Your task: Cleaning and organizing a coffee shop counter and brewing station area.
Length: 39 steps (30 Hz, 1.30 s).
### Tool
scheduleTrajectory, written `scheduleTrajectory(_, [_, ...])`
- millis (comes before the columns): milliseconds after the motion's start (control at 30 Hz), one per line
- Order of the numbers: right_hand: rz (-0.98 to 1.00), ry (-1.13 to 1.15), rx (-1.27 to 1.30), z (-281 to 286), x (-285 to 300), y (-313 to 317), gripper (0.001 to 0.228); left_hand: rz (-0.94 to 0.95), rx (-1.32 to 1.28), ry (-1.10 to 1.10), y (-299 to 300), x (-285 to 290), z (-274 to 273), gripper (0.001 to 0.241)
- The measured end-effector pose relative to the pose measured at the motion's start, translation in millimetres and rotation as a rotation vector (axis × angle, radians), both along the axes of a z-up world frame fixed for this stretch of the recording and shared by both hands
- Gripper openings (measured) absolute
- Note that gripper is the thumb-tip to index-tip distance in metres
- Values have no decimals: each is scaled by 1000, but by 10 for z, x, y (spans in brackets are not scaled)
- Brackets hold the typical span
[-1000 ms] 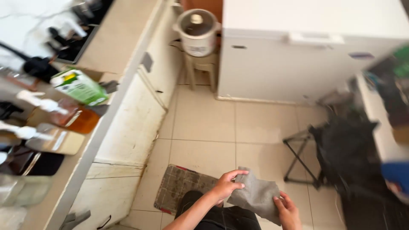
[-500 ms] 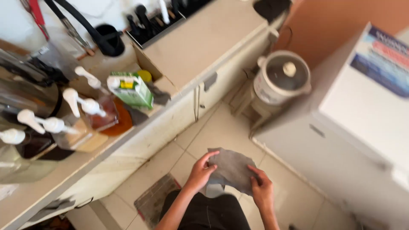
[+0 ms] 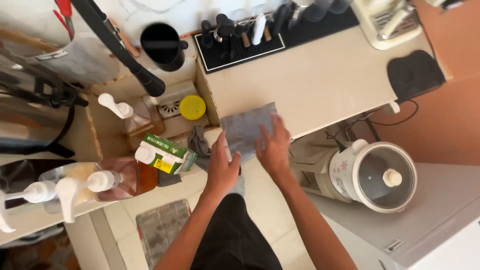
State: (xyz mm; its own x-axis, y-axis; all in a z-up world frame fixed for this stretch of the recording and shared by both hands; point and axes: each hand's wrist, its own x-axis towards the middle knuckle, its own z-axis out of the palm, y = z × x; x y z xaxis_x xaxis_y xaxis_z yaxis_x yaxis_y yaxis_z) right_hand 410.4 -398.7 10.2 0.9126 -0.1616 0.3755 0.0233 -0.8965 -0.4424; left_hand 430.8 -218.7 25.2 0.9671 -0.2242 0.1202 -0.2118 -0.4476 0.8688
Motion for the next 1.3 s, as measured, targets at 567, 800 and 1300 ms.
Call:
scheduleTrajectory(567, [255, 371, -176, -549, 1997, 231, 68, -14, 66, 663, -298, 267, 350, 60])
scheduleTrajectory(800, [116, 536, -280, -714, 2121, -1076, 69, 94, 35, 684, -634, 373, 353, 58])
scheduleTrajectory(1300, [64, 570, -286, -784, 150, -2155, 72, 119, -173, 655, -1829, 344, 582, 49])
